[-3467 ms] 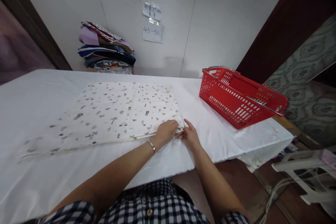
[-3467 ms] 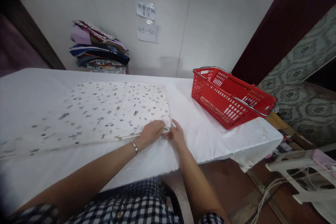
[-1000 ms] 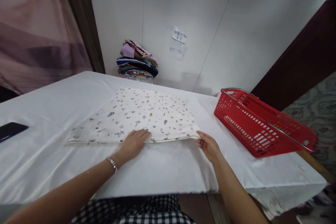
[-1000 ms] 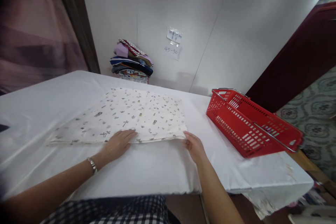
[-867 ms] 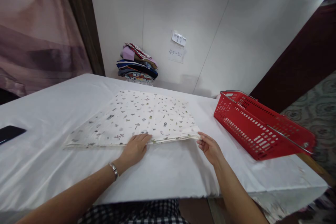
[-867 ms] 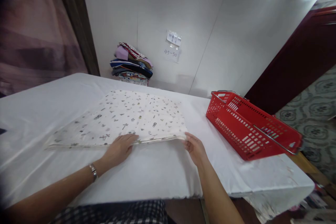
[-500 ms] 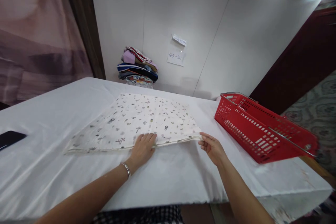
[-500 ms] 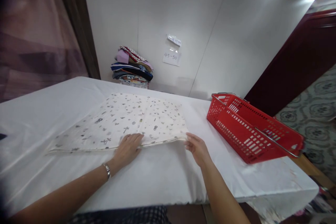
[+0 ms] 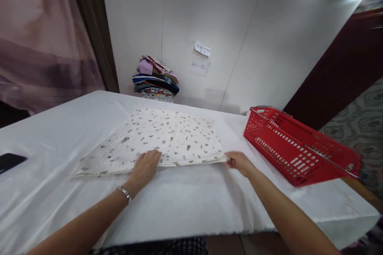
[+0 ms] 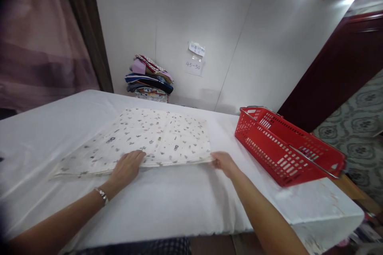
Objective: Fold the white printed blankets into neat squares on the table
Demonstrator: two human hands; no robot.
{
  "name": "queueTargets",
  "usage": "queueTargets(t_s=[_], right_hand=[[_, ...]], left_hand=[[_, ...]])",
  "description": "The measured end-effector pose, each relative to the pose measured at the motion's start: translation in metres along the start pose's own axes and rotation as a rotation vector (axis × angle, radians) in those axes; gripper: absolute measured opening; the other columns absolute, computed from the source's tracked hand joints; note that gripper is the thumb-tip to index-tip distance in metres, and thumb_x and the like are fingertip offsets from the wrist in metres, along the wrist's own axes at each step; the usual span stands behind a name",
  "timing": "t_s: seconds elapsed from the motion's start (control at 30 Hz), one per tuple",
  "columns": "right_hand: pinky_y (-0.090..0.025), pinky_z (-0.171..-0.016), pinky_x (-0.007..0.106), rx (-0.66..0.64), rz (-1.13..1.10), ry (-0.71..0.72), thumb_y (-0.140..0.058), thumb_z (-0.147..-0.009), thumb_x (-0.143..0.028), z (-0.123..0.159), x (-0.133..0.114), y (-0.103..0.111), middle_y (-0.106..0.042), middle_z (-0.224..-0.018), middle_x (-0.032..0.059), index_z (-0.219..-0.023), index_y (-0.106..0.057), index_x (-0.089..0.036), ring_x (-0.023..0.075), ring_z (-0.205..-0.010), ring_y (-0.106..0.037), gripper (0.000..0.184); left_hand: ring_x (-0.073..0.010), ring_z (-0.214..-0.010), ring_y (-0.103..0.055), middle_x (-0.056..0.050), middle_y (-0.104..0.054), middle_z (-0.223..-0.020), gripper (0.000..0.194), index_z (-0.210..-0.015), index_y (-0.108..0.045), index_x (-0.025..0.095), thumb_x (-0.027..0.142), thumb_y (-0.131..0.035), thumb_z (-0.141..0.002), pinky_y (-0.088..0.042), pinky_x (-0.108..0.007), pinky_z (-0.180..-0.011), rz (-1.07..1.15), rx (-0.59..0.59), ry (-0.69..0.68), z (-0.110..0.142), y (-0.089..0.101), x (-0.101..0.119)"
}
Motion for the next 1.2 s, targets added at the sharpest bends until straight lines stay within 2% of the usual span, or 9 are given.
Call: queueTargets(t_s=[0.07,0.13,0.2,0.3,0.47,0.83,1.0,1.1,1.2], right_hand=[[-0.049,-0.047,0.021,0.019,-0.076,0.230,-0.075,-0.064,-0.023,0.000,-0.048,-0.001,-0.067,-0.066,0.0036,-0.078,-0.065,-0.013,0.0140,-0.055,-0.064,0.020],[-0.050,-0.050,0.021,0.008,-0.135,0.349,-0.074,-0.064,-0.025,0.006,-0.071,-0.001,-0.067,-0.067,0.0028,-0.083,-0.066,-0.014,0.0153,-0.059,-0.065,0.024],[-0.050,-0.049,0.022,0.017,-0.124,0.274,-0.073,-0.064,-0.024,0.008,-0.056,0.003,-0.066,-0.065,0.0029,-0.082,-0.065,-0.014,0.0154,-0.058,-0.065,0.022],[-0.049,-0.046,0.021,0.051,-0.060,0.077,-0.069,-0.064,-0.020,0.014,0.002,0.014,-0.065,-0.063,0.0032,-0.079,-0.064,-0.013,0.0139,-0.053,-0.063,0.017],[-0.047,-0.045,0.020,0.046,-0.015,-0.044,-0.068,-0.066,-0.022,0.031,0.065,0.029,-0.066,-0.065,0.0033,-0.082,-0.064,-0.014,0.0126,-0.053,-0.063,0.019],[-0.045,-0.044,0.019,0.039,0.017,-0.098,-0.065,-0.068,-0.022,0.037,0.094,0.032,-0.064,-0.061,0.0015,-0.086,-0.061,-0.014,0.0123,-0.051,-0.061,0.020],[-0.040,-0.040,0.021,0.024,0.273,-0.146,-0.065,-0.068,-0.030,0.035,0.095,0.034,-0.060,-0.057,-0.0012,-0.086,-0.064,-0.017,0.0110,-0.042,-0.054,0.021],[-0.045,-0.055,0.026,0.091,0.724,0.068,-0.062,-0.072,-0.029,0.036,0.064,0.031,-0.061,-0.061,0.0015,-0.079,-0.068,-0.020,0.0148,-0.056,-0.058,0.012],[-0.046,-0.081,0.035,0.159,1.126,0.442,-0.055,-0.079,-0.027,0.048,0.022,-0.007,-0.066,-0.089,0.0074,-0.086,-0.070,-0.023,0.0222,-0.091,-0.059,0.017]], left_hand=[[-0.0241,-0.093,-0.055,-0.010,-0.061,-0.102,0.040,-0.096,-0.059,0.018,-0.005,-0.033,-0.074,-0.042,-0.037,-0.077,0.011,0.022,0.010,-0.002,0.007,-0.003],[-0.0239,-0.093,-0.055,-0.011,-0.060,-0.102,0.039,-0.096,-0.058,0.017,-0.004,-0.033,-0.075,-0.042,-0.036,-0.076,0.021,0.025,0.012,-0.002,0.011,-0.005],[-0.0233,-0.093,-0.055,-0.011,-0.060,-0.101,0.040,-0.097,-0.058,0.017,-0.005,-0.033,-0.075,-0.043,-0.036,-0.077,0.030,0.009,-0.002,0.002,0.010,-0.006],[-0.0216,-0.092,-0.057,-0.009,-0.062,-0.101,0.042,-0.097,-0.059,0.018,-0.006,-0.032,-0.074,-0.044,-0.035,-0.078,0.067,-0.014,-0.051,0.013,0.002,-0.006],[-0.0222,-0.093,-0.059,-0.009,-0.064,-0.103,0.039,-0.100,-0.060,0.018,0.000,-0.033,-0.080,-0.046,-0.037,-0.079,0.098,-0.010,-0.126,0.031,-0.010,-0.001],[-0.0200,-0.089,-0.063,-0.008,-0.068,-0.096,0.034,-0.098,-0.061,0.018,0.005,-0.035,-0.080,-0.049,-0.036,-0.082,0.113,-0.011,-0.170,0.035,-0.007,0.002],[-0.0197,-0.088,-0.064,-0.008,-0.068,-0.096,0.031,-0.096,-0.062,0.018,0.008,-0.036,-0.082,-0.049,-0.035,-0.082,0.177,0.003,-0.187,0.037,-0.006,0.002],[-0.0183,-0.088,-0.063,-0.008,-0.068,-0.095,0.031,-0.094,-0.062,0.018,0.008,-0.035,-0.083,-0.049,-0.034,-0.082,0.213,0.013,-0.207,0.038,-0.005,0.002],[-0.0178,-0.088,-0.062,-0.008,-0.067,-0.095,0.031,-0.094,-0.062,0.017,0.007,-0.034,-0.085,-0.048,-0.033,-0.082,0.218,-0.002,-0.205,0.039,-0.005,0.003]])
Point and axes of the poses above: each hand's wrist, its own z-axis away from the middle knuckle, its own y-axis out of the back of the hand, x = y × z, the point moved 10 cm from there along -z, towards the middle knuckle
